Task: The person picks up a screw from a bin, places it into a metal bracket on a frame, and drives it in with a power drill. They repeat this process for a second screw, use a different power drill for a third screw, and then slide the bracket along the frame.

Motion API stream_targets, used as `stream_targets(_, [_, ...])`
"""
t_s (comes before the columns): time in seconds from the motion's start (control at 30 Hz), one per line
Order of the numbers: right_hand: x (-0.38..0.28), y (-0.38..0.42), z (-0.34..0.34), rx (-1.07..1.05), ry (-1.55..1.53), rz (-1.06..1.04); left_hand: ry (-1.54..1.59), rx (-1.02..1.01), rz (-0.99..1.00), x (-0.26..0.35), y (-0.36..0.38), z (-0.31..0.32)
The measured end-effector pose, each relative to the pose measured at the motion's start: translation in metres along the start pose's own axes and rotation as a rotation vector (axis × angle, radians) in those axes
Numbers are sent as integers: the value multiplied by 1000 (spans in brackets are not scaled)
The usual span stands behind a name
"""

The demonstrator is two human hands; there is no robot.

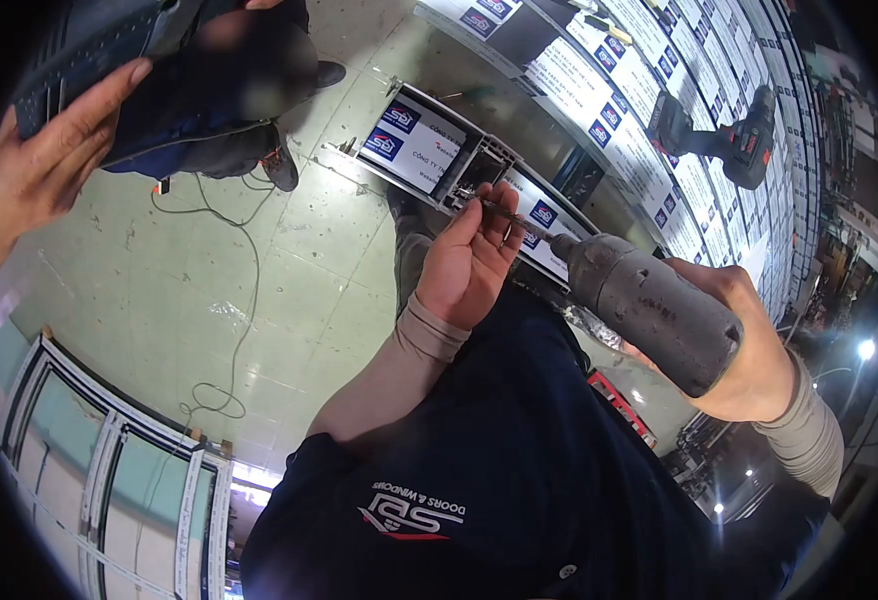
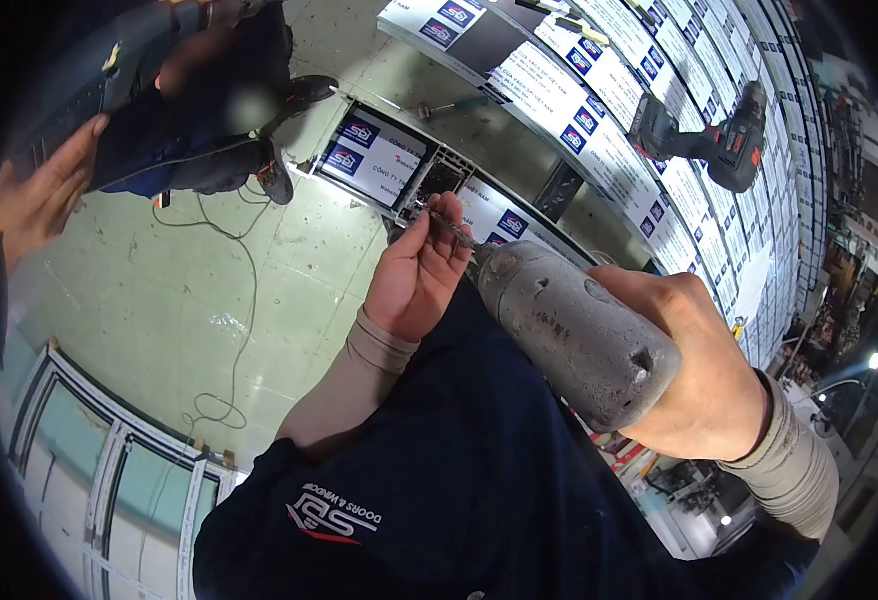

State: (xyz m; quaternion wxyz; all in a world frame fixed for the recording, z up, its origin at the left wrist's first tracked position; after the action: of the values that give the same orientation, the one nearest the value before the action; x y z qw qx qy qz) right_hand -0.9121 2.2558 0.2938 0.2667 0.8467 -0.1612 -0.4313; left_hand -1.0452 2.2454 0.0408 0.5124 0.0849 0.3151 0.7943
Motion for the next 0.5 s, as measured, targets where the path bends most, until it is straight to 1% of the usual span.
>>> stream_targets(0.3, [-8,-12,1,-79,161,-25,56,-28,78,0,-1,-5])
stream_targets(0.5, [-6,-12,4,-152,269,-59,89,-31,89,0,-4,-7])
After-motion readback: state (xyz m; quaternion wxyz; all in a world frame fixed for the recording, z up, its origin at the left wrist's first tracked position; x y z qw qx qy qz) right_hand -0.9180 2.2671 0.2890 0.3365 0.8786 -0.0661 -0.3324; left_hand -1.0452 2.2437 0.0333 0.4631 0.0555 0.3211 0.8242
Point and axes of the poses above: each hand's wrist, its own y-axis away from the middle knuckle, its own z-axis out of the palm, x = y × z, the point moved 4 cm from there along -y, towards the middle knuckle, and after that the axes turned 8 degrees about -y, right-handed, at the moved point
